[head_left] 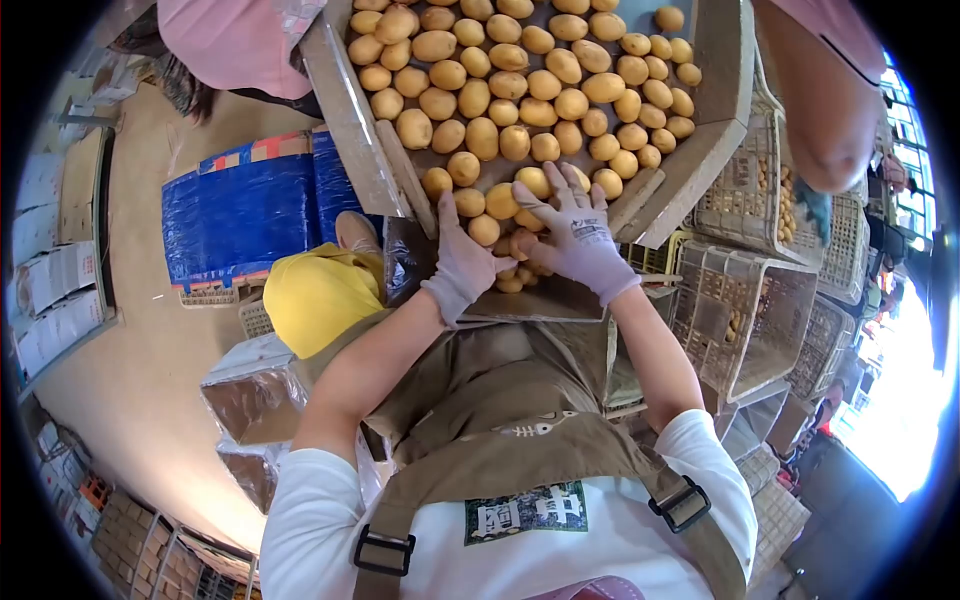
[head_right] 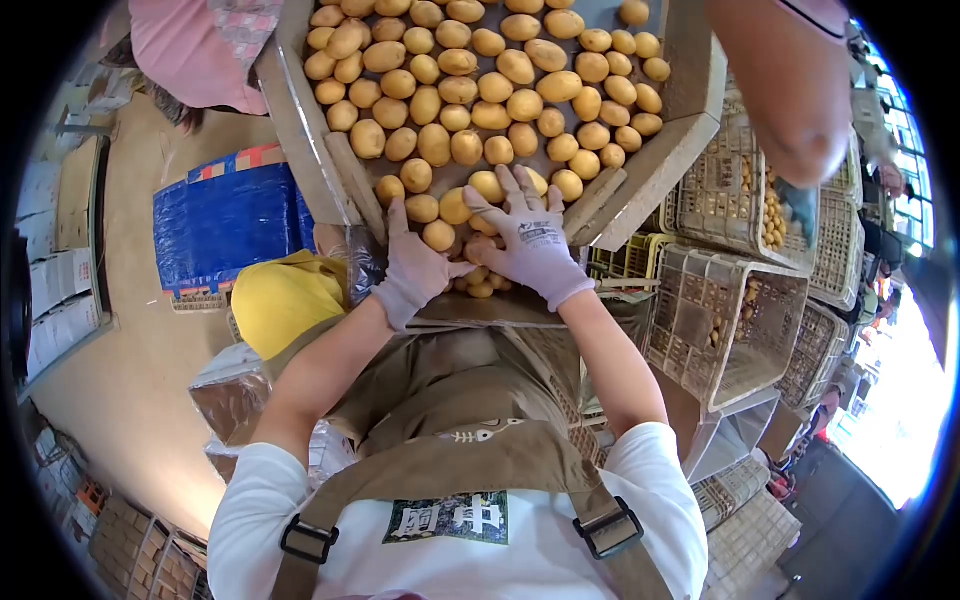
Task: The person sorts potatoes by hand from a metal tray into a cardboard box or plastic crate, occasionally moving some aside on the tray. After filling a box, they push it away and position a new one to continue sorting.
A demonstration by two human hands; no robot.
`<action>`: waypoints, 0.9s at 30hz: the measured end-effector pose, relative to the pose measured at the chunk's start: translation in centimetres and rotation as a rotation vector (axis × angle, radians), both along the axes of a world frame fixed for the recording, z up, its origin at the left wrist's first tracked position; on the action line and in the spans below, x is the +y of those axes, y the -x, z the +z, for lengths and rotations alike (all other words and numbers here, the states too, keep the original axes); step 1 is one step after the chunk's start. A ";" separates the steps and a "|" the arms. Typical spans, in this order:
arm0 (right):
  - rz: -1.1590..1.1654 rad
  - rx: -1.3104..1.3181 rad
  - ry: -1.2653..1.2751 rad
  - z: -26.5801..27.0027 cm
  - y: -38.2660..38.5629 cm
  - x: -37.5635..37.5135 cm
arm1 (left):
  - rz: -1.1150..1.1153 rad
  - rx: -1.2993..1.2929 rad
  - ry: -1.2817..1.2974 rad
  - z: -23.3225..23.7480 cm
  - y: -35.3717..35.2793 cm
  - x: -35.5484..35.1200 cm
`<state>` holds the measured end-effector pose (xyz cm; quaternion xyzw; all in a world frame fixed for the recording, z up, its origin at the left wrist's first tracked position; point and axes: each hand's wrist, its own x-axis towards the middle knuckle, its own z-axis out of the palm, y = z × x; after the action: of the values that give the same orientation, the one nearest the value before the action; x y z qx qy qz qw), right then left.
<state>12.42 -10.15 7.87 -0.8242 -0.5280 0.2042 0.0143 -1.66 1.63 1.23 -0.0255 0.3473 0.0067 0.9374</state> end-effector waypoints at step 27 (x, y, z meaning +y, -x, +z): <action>-0.039 -0.024 -0.097 -0.8 -0.4 0.5 | 0.084 0.082 -0.071 1.5 -0.6 -0.6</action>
<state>12.78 -9.68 7.06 -0.8352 -0.5211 0.1680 0.0517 -1.02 1.02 2.70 -0.0068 0.3836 0.0594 0.9216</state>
